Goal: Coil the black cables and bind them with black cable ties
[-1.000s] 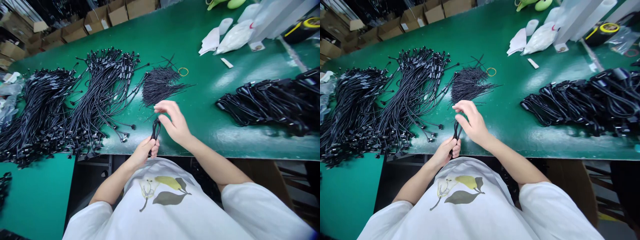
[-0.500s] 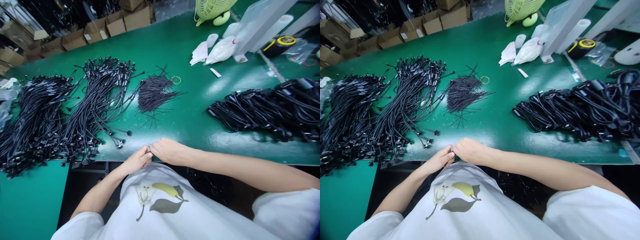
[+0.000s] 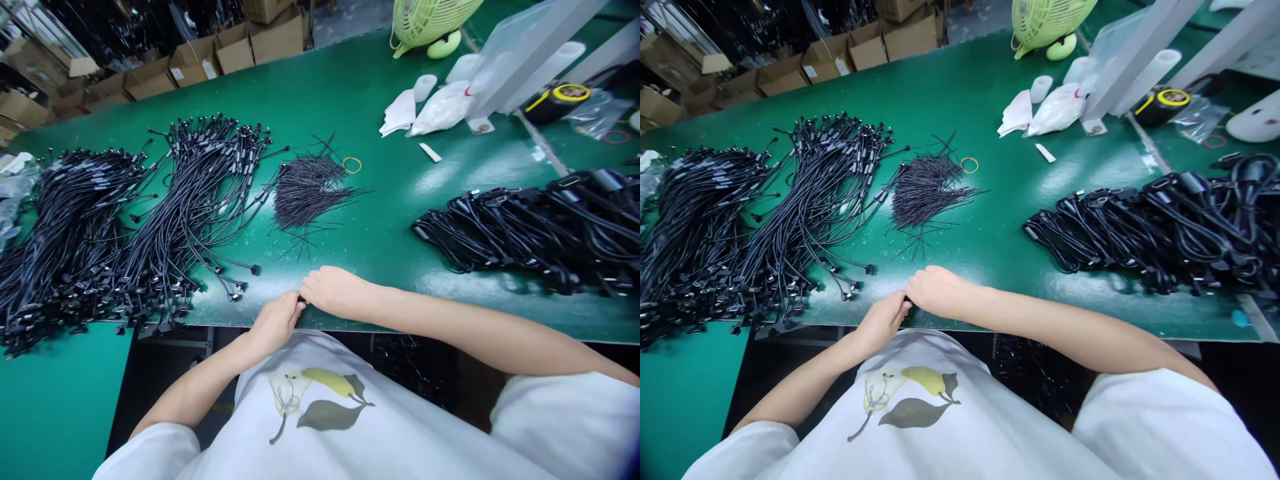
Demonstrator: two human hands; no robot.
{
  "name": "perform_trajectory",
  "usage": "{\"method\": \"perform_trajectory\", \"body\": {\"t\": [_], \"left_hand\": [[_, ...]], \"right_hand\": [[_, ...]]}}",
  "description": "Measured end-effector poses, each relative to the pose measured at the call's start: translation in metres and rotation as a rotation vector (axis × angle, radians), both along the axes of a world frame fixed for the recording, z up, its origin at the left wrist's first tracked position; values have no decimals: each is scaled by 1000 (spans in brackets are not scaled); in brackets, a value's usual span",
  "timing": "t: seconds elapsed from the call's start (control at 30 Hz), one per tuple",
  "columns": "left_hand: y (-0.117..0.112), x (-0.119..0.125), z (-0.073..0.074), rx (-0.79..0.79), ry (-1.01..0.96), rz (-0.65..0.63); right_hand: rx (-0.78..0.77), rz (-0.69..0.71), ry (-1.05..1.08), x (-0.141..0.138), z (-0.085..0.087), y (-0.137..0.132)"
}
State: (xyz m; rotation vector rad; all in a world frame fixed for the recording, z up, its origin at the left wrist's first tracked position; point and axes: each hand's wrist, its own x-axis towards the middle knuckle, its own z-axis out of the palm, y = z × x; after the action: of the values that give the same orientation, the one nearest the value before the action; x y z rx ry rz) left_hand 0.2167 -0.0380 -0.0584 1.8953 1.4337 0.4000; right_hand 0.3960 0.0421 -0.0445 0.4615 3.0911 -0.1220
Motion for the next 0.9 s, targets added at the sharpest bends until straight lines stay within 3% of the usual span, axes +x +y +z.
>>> {"method": "perform_trajectory", "body": {"t": [0.07,0.17,0.27,0.37,0.47,0.57,0.67,0.77,0.83,0.9], "left_hand": [[-1,-3,-8,25,49,-38],[3,-9,-15,78,93,4],[13,-16,-13,213,88,97],[20,-20,-8,299,248,74],[24,-19,-4,242,440,-22],[27,-17,-4,171,426,-91],[30,-19,-5,70,252,-70],[36,-26,-8,-106,-111,75],[41,-31,-9,-204,-446,222],[47,-33,-10,-255,-756,375]], "right_hand": [[-106,30,-50,-3,-3,9],[-198,35,-87,-12,5,20],[-141,-13,-63,-21,18,28],[-71,-46,-61,-27,22,29],[-53,-31,-108,-31,14,27],[-38,-7,-128,-33,9,24],[-108,9,-121,-29,15,32],[-297,-40,84,-19,22,65],[-313,-303,316,-11,18,100],[-184,-717,445,-4,4,137]]}}
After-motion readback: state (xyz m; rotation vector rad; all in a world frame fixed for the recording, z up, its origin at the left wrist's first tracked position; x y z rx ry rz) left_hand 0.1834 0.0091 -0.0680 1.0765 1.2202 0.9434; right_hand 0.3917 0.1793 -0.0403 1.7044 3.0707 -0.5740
